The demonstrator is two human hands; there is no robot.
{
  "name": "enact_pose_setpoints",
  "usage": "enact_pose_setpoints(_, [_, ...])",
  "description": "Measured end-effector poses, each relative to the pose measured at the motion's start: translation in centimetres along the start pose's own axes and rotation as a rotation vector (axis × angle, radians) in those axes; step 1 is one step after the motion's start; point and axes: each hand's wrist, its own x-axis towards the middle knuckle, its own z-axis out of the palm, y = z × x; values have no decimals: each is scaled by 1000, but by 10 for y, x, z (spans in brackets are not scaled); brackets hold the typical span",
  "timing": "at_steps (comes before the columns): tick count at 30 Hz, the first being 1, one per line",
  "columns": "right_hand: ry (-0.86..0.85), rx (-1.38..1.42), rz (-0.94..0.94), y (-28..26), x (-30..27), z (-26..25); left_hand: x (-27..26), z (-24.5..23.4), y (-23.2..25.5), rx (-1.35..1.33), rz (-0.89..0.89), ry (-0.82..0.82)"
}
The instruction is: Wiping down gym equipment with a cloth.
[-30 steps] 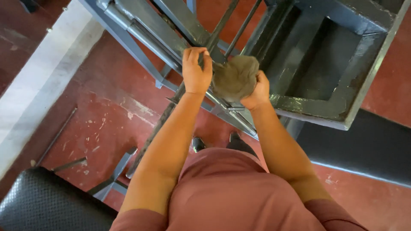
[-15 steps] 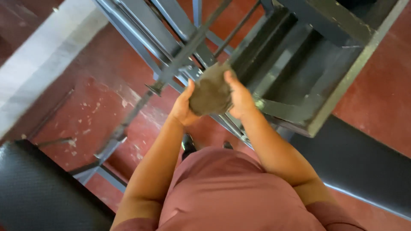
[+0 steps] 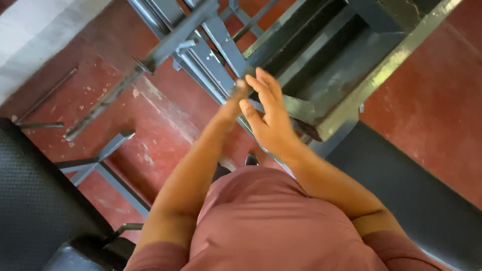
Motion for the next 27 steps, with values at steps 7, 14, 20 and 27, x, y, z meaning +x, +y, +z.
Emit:
enact_pose_setpoints(7, [-77,-385,-224,-12,15,-113,-40,50,-63,74,444,-334])
enact_pose_setpoints(14, [85,-696,-289,45,26,-126,-46,43,-50,306,736,-437])
enact_pose_setpoints(20, [-92,-711,-206,17,30,-116,25,17,-22,641,195,-45])
enact_pose_setpoints(27, [-220,-761,-233,4,39,-108,22,19,-52,243,620,-180])
